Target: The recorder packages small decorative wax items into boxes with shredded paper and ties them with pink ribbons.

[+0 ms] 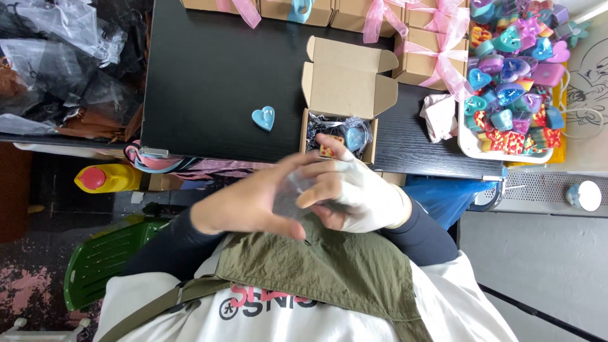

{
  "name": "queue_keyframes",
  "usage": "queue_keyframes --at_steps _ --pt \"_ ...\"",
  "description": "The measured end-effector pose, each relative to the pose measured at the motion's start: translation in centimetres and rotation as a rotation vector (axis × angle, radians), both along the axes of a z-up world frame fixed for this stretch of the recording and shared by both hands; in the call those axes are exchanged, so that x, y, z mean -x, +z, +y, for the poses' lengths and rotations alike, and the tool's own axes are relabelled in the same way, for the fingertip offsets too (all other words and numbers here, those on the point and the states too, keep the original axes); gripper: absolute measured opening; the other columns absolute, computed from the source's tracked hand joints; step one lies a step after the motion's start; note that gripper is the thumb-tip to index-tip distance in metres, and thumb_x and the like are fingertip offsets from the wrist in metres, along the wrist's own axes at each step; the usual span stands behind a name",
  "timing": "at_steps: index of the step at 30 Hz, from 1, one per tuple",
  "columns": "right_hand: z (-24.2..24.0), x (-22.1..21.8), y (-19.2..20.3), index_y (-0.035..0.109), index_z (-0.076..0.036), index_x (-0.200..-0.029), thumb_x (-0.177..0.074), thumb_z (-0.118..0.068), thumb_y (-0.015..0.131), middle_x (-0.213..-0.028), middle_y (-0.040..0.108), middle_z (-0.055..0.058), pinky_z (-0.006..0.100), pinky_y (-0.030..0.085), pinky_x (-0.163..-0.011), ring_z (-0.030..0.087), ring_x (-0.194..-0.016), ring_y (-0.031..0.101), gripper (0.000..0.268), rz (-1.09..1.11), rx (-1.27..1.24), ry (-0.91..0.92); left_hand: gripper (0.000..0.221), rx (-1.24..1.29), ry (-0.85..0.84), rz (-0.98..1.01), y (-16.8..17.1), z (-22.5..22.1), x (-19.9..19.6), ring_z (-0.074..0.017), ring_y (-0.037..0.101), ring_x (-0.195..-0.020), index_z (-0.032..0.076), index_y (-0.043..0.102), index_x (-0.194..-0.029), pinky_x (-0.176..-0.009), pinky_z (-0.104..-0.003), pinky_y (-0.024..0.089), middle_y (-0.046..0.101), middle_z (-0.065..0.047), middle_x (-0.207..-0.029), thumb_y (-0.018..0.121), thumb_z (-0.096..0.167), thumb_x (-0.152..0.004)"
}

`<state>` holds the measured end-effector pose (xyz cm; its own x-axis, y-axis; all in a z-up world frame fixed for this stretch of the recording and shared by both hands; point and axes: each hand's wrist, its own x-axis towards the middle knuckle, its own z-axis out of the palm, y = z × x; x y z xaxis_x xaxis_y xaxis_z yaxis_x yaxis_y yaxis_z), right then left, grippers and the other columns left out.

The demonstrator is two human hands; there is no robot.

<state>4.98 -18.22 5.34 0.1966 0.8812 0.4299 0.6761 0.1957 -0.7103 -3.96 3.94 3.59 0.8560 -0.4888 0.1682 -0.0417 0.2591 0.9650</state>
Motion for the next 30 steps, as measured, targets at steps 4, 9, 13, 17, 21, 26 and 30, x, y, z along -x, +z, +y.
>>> queue_keyframes --at_steps 4,9,13,17,21,26,30 --pt "1.3 -0.8 -0.2 0.062 -0.014 -0.115 -0.082 0.003 0.081 -0.115 0.071 0.011 0.056 0.032 -0.124 0.026 -0.115 0.068 0.041 -0.068 0.004 0.072 0.076 0.014 -0.083 0.147 -3.1 -0.3 1.4 -0.0219 0.057 -0.121 0.001 0.04 -0.146 -0.102 -0.038 0.05 0.056 -0.015 -0.131 0.08 0.028 -0.087" --pt "4.7 -1.7 -2.8 0.053 -0.014 -0.133 -0.1 -0.003 0.077 -0.137 0.064 0.009 0.035 0.051 -0.112 0.026 -0.127 0.066 0.043 0.142 -0.074 -0.247 0.031 -0.473 0.464 0.0 -2.6 1.4 2.8 -0.0157 0.067 -0.088 0.006 0.064 -0.109 -0.078 -0.031 0.054 0.066 -0.004 -0.097 0.082 0.015 -0.086" --pt "9.0 -0.6 -3.5 0.056 -0.015 -0.131 -0.088 -0.003 0.077 -0.148 0.063 0.002 0.045 0.043 -0.12 0.031 -0.142 0.06 0.05 -0.337 0.171 -0.347 0.029 -0.609 0.751 -0.127 -1.5 1.8 3.3 -0.0184 0.068 -0.083 0.005 0.063 -0.103 -0.075 -0.032 0.053 0.065 -0.005 -0.091 0.084 0.01 -0.082" --pt "10.2 -0.6 -5.4 0.059 -0.012 -0.128 -0.063 -0.033 0.08 -0.143 0.058 0.007 0.066 0.03 -0.111 0.041 -0.132 0.053 0.071 -0.704 0.333 -0.428 0.034 -0.683 0.92 -0.366 -1.5 1.8 3.4 -0.0244 0.067 -0.088 0.006 0.065 -0.108 -0.079 -0.037 0.052 0.064 -0.006 -0.094 0.083 0.003 -0.079" --pt "9.6 -1.3 -6.7 0.06 -0.011 -0.131 -0.08 -0.02 0.074 -0.142 0.059 0.012 0.053 0.037 -0.109 0.039 -0.121 0.057 0.054 -0.719 0.401 -0.447 0.031 -0.777 1.002 -0.573 -1.9 1.5 3.4 -0.0281 0.065 -0.092 0.007 0.066 -0.108 -0.081 -0.04 0.052 0.065 -0.007 -0.098 0.081 -0.001 -0.081" --pt "9.2 -1.4 -4.9 0.056 -0.009 -0.135 -0.086 -0.01 0.07 -0.127 0.061 0.015 0.049 0.043 -0.097 0.037 -0.109 0.059 0.052 -0.513 0.371 -0.451 0.03 -0.762 1.022 -0.621 -2.1 1.1 3.0 -0.0277 0.066 -0.092 0.006 0.066 -0.11 -0.082 -0.039 0.053 0.066 -0.008 -0.101 0.082 0.0 -0.084" --pt "7.1 -1.8 -4.5 0.044 -0.008 -0.142 -0.089 0.009 0.07 -0.134 0.051 0.02 0.043 0.053 -0.103 0.036 -0.121 0.057 0.062 -0.23 0.029 -0.493 0.031 -0.737 1.069 -0.595 -2.4 0.5 2.8 -0.0258 0.068 -0.09 0.007 0.066 -0.11 -0.078 -0.037 0.056 0.064 -0.01 -0.104 0.083 -0.001 -0.086"
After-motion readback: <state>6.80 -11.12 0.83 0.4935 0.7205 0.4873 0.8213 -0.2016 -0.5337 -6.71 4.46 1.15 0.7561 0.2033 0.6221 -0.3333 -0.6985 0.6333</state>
